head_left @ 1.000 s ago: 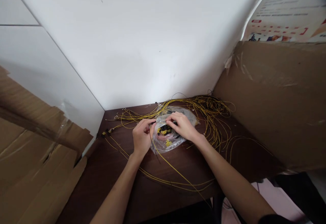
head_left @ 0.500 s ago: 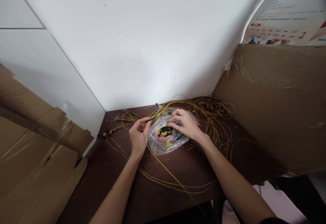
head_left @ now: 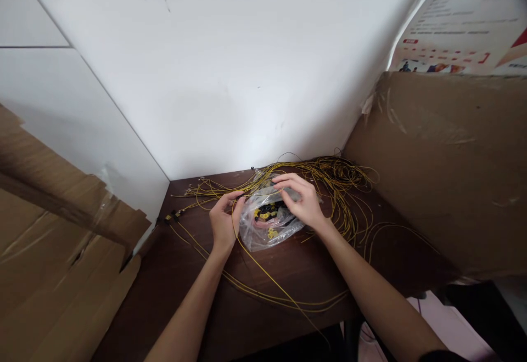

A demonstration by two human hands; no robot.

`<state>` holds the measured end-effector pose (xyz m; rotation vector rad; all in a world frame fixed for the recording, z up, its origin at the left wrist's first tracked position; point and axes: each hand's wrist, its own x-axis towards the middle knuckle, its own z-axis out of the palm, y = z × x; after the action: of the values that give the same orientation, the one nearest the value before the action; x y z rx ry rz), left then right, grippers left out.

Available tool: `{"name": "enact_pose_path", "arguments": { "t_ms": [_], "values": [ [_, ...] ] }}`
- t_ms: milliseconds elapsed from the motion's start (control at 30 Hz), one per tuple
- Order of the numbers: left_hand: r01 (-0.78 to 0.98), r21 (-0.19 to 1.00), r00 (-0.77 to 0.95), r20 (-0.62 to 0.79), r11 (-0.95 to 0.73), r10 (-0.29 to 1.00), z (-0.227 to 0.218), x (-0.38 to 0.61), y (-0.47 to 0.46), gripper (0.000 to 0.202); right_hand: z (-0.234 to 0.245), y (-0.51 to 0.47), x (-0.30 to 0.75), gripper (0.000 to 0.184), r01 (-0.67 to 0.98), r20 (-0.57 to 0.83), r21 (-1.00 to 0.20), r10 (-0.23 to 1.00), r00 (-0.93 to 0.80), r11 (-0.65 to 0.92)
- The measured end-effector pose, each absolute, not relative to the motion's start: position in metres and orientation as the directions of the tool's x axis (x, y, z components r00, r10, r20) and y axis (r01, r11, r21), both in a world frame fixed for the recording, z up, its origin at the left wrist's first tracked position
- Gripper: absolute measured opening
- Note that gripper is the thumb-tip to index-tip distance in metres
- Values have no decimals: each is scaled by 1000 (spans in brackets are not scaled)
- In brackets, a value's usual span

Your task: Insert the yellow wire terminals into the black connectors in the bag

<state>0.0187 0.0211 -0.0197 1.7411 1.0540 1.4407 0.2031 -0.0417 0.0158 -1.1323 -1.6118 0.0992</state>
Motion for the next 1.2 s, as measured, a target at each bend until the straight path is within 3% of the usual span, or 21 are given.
{"name": "enact_pose_path", "arguments": {
  "t_ms": [267,433,600,733,867,1033,1200],
  "values": [
    [232,824,168,489,-516,856,-19,19,17,20,17,-46,201,19,660,864,-467,464,196,588],
    [228,772,271,535,-593,800,-16,21,12,16,18,-46,199,20,674,881,-441,429,199,593],
    [234,751,321,540,-617,778,-17,22,11,15,16,-42,195,15,605,808,-586,449,382,539],
    [253,709,370,558,-658,743,-18,21,11,14,8,-31,199,14,358,605,-793,563,563,493],
    [265,687,400,560,-676,726,-18,20,11,15,0,-23,205,13,162,447,-874,628,637,458],
    [268,676,416,561,-686,716,-17,21,10,14,-3,-23,208,13,223,447,-886,628,637,406],
    [266,674,426,560,-690,711,-16,21,9,14,-6,-22,213,30,259,438,-895,597,673,364]
  ]
}}
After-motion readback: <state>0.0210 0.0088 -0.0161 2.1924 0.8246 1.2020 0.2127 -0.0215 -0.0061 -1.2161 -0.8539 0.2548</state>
